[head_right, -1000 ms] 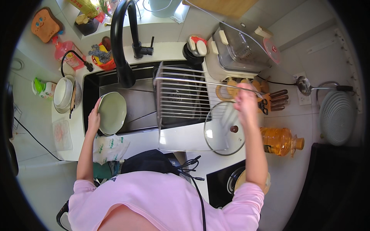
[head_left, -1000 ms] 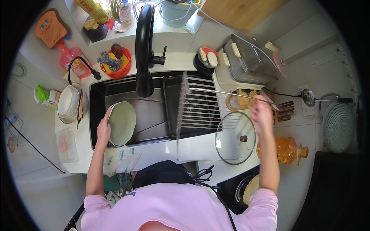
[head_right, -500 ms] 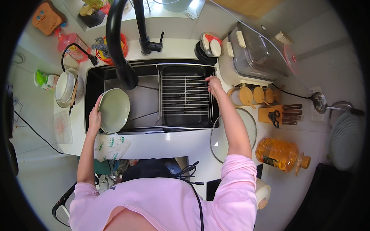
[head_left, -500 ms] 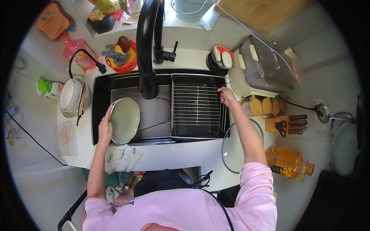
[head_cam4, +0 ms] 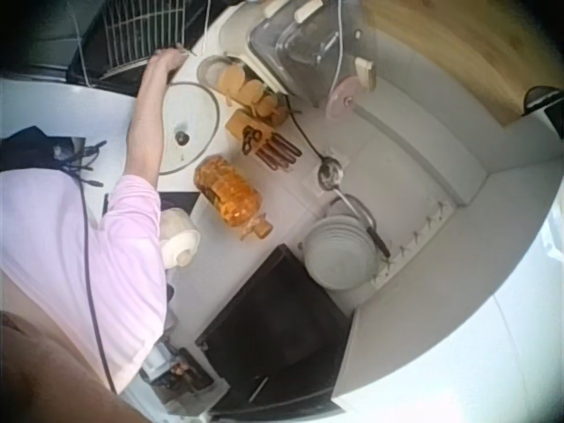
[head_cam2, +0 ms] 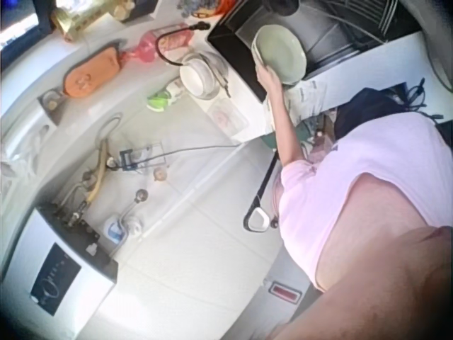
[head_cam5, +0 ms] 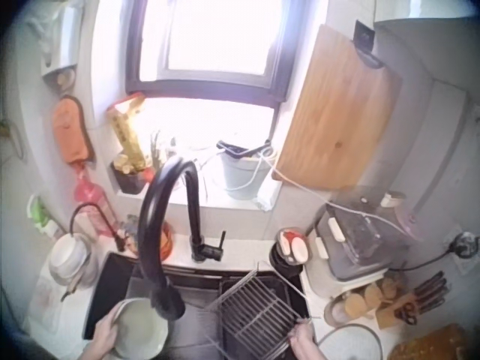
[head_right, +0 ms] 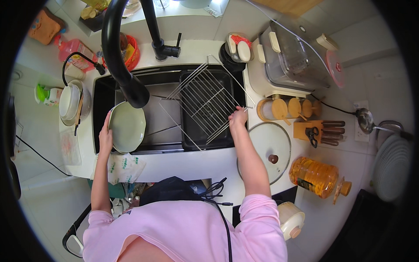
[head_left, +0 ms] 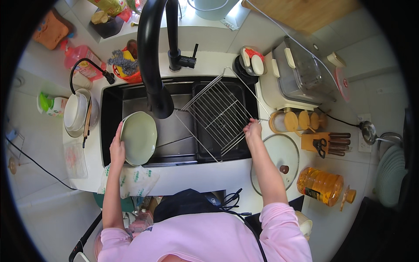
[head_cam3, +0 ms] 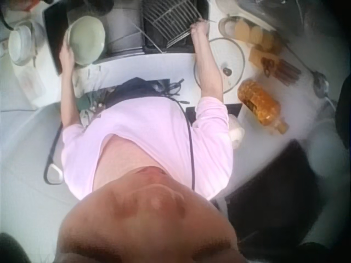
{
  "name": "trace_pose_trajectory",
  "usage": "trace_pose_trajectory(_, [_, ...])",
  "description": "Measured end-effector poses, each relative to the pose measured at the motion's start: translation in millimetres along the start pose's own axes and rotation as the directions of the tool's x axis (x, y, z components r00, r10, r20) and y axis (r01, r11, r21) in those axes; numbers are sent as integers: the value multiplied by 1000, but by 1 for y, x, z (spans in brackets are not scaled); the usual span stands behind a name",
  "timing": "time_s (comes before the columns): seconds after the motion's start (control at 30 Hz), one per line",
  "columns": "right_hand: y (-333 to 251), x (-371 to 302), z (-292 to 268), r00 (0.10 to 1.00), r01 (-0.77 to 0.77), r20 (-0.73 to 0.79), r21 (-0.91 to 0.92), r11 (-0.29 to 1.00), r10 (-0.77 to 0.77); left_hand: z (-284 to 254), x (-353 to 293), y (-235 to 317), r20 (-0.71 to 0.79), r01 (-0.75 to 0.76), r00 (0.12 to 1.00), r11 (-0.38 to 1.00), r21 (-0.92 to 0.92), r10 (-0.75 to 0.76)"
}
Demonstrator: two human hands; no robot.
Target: The person pours oil into a wok on the stove, swirls it to coat the surface, then washes a bowl and places it on a drying rack. They wipe the countertop and stove, wash their hands, and dry them with a towel.
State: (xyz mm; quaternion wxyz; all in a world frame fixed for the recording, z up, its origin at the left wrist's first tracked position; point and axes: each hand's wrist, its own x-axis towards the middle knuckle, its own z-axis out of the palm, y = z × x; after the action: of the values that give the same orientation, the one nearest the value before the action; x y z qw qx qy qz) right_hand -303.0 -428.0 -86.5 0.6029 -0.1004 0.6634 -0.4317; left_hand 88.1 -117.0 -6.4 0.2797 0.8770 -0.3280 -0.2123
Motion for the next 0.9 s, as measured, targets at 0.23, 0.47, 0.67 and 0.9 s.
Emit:
trace_pose_trajectory(0.23, [20, -28, -11, 975, 75, -219, 243, 967, -21, 4, 4, 4, 32, -77, 996, 997, -18, 78])
trace_pose_trajectory(0.47, [58, -16, -25, 944, -6, -302, 380, 925, 130, 7, 7, 3, 43, -71, 997, 997, -24, 71])
trace_pose_trajectory(0.67, [78, -6, -27, 908, 15, -401, 328, 945, 124, 1, 7, 5, 27, -90, 996, 996, -6, 91])
trace_pose_trajectory(0.9, [81, -28, -13, 871, -112, -426, 311, 944, 244, -3, 4, 4, 21, -97, 995, 995, -18, 97])
